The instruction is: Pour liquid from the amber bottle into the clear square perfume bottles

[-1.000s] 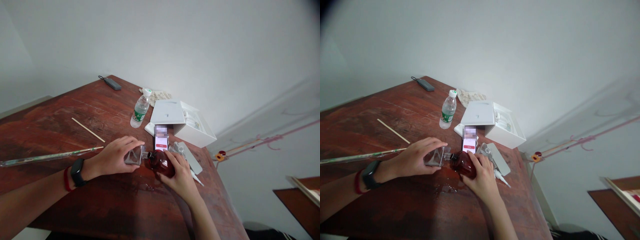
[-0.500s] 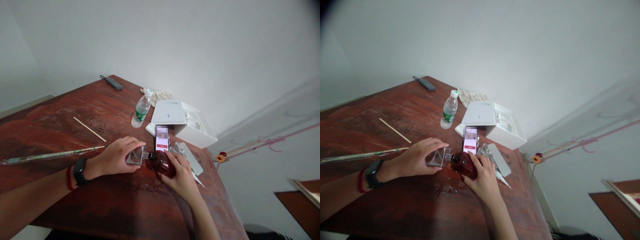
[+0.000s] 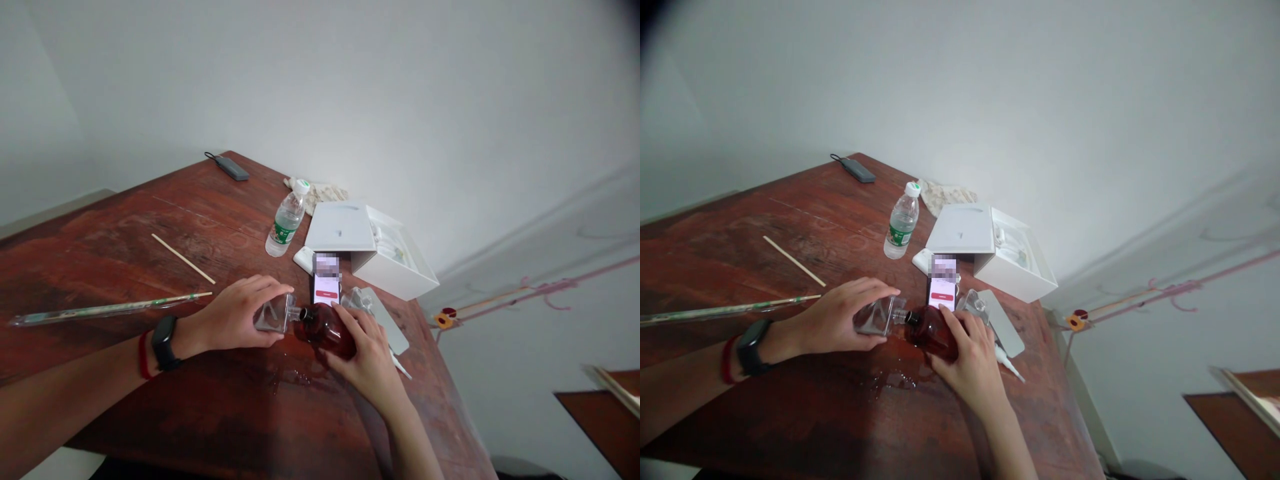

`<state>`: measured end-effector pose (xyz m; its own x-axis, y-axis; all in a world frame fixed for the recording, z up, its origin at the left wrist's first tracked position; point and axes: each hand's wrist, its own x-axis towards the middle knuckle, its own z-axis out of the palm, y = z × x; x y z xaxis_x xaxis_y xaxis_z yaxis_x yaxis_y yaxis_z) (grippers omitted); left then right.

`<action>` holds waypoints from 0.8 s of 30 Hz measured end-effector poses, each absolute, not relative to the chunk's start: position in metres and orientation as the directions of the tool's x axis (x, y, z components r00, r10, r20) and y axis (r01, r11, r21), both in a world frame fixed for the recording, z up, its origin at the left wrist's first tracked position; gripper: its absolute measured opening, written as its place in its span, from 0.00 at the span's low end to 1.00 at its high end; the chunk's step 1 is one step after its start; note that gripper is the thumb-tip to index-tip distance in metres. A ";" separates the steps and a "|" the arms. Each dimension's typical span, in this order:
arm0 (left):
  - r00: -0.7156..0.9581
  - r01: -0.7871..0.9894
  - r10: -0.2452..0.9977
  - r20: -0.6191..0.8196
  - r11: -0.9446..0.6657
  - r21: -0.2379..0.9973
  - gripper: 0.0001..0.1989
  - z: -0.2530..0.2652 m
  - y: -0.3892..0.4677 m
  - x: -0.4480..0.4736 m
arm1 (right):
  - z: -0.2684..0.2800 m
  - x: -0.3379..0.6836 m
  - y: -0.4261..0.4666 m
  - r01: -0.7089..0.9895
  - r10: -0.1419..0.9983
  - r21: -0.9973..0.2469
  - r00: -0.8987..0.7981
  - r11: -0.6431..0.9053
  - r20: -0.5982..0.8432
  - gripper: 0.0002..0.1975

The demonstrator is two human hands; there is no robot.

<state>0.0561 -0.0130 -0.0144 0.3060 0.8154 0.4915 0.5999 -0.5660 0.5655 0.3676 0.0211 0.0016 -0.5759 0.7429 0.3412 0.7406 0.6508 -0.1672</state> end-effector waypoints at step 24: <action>0.215 0.522 0.863 0.457 -0.497 0.693 0.37 -0.029 -0.013 0.058 | 0.017 0.375 0.055 0.652 0.664 -0.143 -0.703 0.745 0.255 0.37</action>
<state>0.0579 -0.0129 -0.0288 0.2154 0.8632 0.4565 0.5222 -0.4969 0.6932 0.3747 0.0554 0.0173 -0.7028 0.6643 0.2547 0.6520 0.7446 -0.1429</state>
